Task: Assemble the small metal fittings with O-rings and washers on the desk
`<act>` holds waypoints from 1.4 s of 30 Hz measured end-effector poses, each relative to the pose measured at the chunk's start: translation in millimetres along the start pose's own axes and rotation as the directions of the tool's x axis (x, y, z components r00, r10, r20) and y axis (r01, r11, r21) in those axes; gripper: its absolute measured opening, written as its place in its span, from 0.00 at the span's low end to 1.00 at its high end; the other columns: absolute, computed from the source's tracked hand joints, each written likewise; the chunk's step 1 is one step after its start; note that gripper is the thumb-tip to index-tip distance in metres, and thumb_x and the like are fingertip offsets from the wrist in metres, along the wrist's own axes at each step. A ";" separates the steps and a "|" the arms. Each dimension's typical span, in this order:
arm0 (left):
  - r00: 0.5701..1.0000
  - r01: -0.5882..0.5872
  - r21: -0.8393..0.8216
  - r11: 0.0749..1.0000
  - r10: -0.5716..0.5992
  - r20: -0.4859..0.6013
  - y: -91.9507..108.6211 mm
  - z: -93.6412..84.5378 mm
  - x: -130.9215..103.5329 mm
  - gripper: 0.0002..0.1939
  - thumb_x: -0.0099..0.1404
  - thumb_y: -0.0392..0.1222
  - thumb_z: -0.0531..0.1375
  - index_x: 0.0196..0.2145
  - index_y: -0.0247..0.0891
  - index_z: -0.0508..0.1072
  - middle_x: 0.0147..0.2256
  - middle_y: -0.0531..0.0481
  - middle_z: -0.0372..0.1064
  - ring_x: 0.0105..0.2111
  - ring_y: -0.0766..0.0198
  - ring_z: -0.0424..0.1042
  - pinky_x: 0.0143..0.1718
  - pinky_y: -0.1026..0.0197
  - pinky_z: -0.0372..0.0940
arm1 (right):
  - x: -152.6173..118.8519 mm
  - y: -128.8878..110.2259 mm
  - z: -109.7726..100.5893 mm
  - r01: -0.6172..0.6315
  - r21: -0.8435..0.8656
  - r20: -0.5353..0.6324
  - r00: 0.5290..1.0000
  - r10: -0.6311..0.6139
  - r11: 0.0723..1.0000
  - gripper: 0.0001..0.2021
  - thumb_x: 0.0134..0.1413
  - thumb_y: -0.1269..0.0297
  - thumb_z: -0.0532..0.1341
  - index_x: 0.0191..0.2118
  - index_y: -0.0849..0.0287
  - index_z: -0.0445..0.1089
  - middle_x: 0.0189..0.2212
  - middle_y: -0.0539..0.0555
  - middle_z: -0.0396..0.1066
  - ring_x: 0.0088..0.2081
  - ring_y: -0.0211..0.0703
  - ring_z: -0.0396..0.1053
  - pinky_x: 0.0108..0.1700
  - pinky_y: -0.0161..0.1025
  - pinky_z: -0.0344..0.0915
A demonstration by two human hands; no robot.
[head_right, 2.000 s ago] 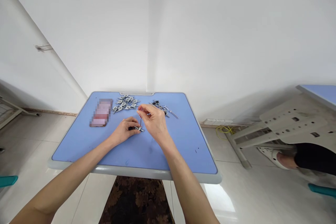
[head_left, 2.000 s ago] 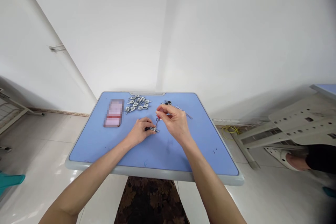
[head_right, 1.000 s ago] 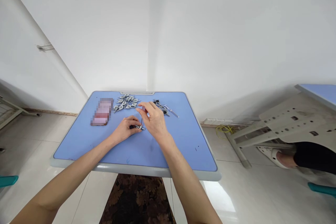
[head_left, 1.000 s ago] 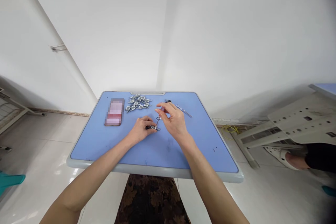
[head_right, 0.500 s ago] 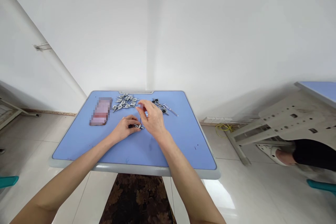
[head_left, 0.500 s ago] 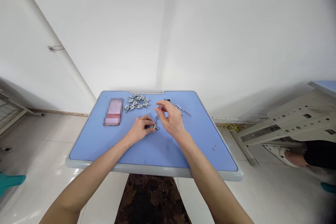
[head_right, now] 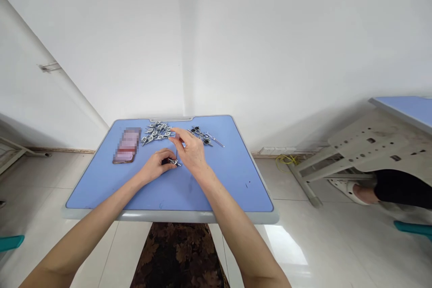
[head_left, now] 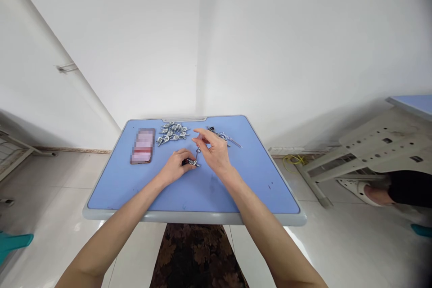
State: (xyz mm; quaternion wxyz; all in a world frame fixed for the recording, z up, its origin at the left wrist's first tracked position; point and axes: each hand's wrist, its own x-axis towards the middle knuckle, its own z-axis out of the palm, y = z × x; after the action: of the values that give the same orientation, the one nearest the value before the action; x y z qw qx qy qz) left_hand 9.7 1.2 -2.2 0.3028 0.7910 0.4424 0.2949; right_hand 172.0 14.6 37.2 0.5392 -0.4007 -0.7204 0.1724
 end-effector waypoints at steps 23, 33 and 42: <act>0.988 -0.004 -0.142 0.990 0.026 0.149 -8.4 -22.5 2.2 0.10 0.62 0.44 0.60 0.37 0.36 0.74 0.39 0.47 0.70 0.40 0.59 0.68 0.44 0.59 0.63 | 3.3 -3.4 -7.9 -0.121 0.227 0.046 0.992 0.114 0.966 0.14 0.58 0.68 0.54 0.49 0.56 0.66 0.32 0.51 0.67 0.31 0.37 0.70 0.32 0.36 0.68; 0.987 0.034 -0.427 0.904 0.036 0.156 -10.9 -20.1 0.9 0.13 0.58 0.45 0.65 0.39 0.35 0.74 0.40 0.46 0.69 0.39 0.63 0.67 0.43 0.59 0.63 | 4.0 -1.9 -11.5 -0.159 0.475 -0.100 0.968 0.232 0.866 0.14 0.56 0.59 0.59 0.48 0.55 0.66 0.29 0.48 0.65 0.32 0.38 0.71 0.35 0.39 0.72; 0.979 0.076 -0.525 0.848 0.036 0.200 -14.7 -15.7 0.7 0.14 0.55 0.45 0.67 0.36 0.35 0.73 0.41 0.46 0.68 0.39 0.63 0.68 0.43 0.59 0.64 | 3.7 -4.4 -13.7 -0.159 0.489 -0.113 0.963 0.243 0.858 0.14 0.56 0.57 0.60 0.47 0.55 0.66 0.28 0.47 0.66 0.31 0.37 0.70 0.34 0.39 0.72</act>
State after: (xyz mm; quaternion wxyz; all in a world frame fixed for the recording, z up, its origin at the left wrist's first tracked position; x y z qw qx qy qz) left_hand -9.2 11.5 -2.8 0.5556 0.6979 0.3191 0.3200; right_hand 182.5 12.2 47.4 0.6596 -0.3425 -0.5610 0.3644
